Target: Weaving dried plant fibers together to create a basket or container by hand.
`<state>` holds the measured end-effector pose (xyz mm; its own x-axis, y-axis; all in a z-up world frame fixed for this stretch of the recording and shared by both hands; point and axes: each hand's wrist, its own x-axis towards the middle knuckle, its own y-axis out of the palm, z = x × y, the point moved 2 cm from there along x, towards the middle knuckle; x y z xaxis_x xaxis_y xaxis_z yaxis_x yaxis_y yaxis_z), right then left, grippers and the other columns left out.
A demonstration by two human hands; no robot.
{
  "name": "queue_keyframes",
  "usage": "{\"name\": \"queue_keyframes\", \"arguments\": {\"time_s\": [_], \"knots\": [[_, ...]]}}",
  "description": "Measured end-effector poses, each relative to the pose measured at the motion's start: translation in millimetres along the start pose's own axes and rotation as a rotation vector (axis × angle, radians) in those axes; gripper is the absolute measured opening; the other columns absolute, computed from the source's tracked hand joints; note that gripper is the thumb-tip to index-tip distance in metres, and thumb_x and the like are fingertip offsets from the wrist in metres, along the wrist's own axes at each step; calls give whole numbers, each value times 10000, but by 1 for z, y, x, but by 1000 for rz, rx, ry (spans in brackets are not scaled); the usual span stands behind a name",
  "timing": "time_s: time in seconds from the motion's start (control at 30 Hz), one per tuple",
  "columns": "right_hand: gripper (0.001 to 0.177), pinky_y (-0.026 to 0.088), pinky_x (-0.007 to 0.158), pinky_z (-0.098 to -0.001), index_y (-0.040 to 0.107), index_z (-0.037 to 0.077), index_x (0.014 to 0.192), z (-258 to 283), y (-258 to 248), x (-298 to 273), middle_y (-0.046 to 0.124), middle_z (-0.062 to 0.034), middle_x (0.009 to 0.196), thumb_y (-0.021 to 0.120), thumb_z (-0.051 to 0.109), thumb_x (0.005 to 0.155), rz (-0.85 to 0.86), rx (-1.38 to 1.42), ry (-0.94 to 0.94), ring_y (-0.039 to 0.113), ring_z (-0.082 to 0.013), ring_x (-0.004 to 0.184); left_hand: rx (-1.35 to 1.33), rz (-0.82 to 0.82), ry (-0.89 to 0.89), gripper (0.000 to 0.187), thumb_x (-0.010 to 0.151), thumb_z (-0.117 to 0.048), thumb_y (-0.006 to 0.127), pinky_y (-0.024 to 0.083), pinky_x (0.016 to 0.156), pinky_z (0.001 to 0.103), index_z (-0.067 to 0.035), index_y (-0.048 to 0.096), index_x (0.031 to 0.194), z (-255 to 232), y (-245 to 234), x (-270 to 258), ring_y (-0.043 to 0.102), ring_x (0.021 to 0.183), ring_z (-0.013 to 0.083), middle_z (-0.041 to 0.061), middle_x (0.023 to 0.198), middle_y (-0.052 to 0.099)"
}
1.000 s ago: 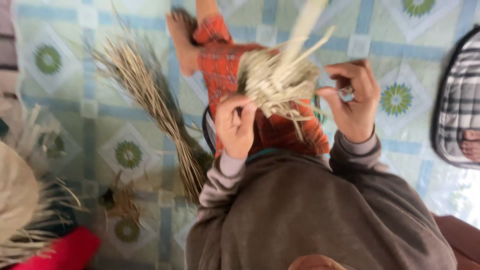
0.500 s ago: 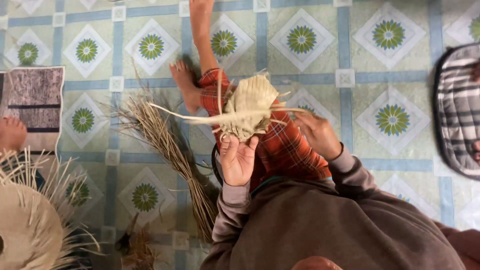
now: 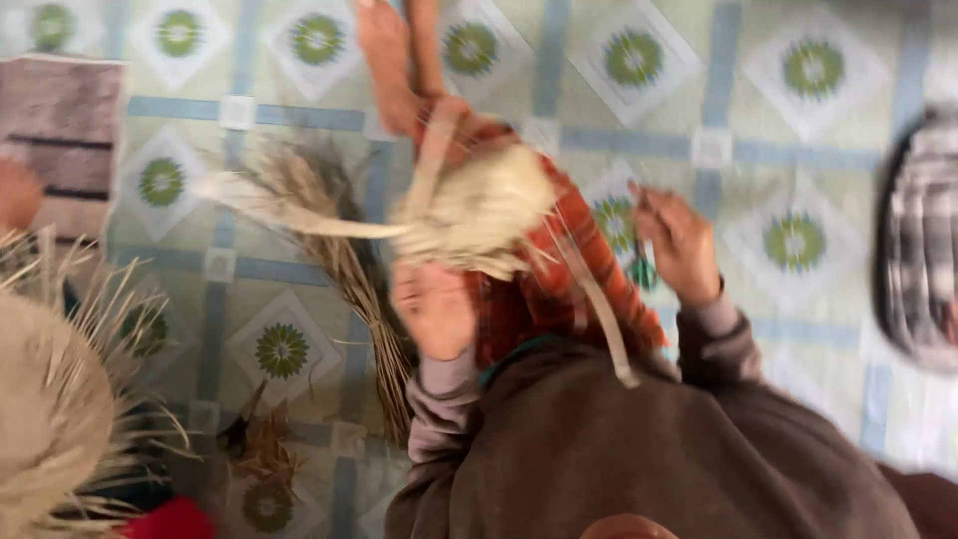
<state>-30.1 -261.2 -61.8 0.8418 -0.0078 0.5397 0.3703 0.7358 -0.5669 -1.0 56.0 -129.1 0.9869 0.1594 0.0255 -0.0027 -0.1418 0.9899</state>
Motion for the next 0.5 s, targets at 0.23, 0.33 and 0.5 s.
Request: {"name": "queue_keyframes", "arguments": {"time_s": [0.23, 0.33, 0.5], "knots": [[362, 464, 696, -319, 540, -128, 1326, -10, -45, -4, 629, -191, 1075, 461, -248, 994, -246, 202, 188, 540, -226, 774, 145, -151, -230, 192, 1040, -150, 612, 539, 1044, 383, -74, 676, 1204, -32, 39, -21, 672, 1060, 200, 47, 1141, 715], [408, 446, 701, -278, 560, -50, 1354, -28, -63, -11, 649, -160, 1082, 441, -234, 1010, -293, 231, 320, 517, -171, 757, 199, -187, -214, 205, 1046, -155, 602, 537, 1043, 374, -67, 667, 1220, -60, 58, -37, 668, 1073, 198, 53, 1162, 708], [262, 430, 621, -369, 586, -152, 1271, -28, -109, -3, 695, -273, 1018, 468, -274, 1073, -340, 141, 199, 547, -281, 669, 305, -230, -124, 228, 1055, -164, 585, 533, 1040, 360, -57, 650, 1245, -124, 92, -73, 661, 1095, 195, 63, 1197, 695]]}}
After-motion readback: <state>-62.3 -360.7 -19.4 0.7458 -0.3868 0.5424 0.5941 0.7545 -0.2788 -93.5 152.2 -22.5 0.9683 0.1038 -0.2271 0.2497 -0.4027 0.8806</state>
